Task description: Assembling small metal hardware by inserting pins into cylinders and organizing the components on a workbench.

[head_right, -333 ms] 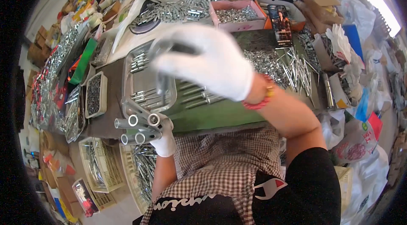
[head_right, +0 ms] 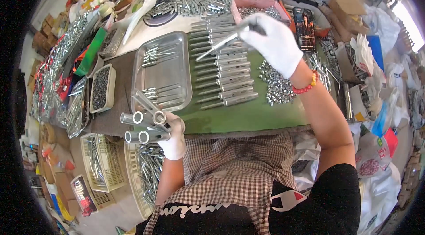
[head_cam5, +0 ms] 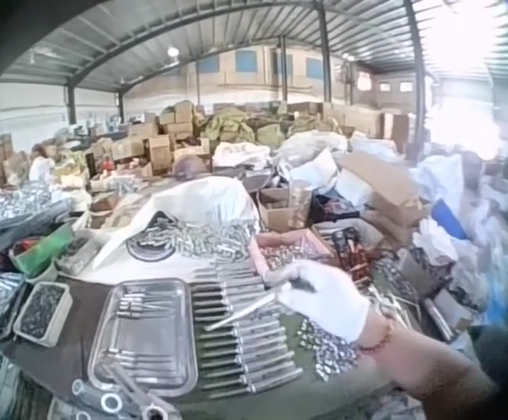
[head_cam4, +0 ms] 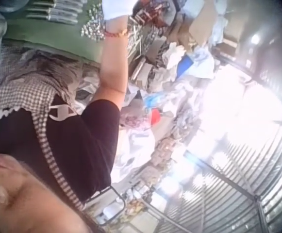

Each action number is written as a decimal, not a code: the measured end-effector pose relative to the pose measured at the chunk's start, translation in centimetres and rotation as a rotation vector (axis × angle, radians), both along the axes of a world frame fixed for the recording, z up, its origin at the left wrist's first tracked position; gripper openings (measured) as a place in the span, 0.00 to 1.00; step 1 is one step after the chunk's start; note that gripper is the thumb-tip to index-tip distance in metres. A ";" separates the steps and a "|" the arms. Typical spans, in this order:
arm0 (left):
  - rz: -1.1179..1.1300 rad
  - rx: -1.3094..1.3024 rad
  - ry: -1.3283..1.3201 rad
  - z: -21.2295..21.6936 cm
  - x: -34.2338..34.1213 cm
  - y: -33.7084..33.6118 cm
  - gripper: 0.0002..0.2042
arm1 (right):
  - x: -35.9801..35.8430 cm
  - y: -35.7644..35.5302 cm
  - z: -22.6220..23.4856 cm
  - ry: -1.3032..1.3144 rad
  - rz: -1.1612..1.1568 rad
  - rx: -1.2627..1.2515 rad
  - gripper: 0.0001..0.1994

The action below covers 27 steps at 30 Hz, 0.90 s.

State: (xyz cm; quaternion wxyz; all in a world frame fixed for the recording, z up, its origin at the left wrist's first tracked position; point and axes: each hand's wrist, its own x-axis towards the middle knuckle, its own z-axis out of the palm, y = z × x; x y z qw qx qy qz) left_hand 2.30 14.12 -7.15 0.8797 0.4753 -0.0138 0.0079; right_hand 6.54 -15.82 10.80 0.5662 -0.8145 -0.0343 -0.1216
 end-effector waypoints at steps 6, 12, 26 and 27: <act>0.250 0.451 -0.219 1.9 -0.2 -1.6 0.28 | 1.8 -2.4 -7.6 0.087 -0.036 -0.269 0.11; 0.197 0.293 -0.174 1.2 0.0 -1.1 0.28 | 3.1 -2.9 -8.5 -0.307 0.008 -0.978 0.17; 0.010 0.255 -0.140 4.2 -1.1 -1.8 0.18 | 8.9 10.4 -6.2 -0.341 0.251 -0.901 0.12; 0.099 0.164 -0.089 4.5 -1.0 -2.4 0.24 | 10.0 11.8 -7.2 -0.336 0.279 -0.884 0.12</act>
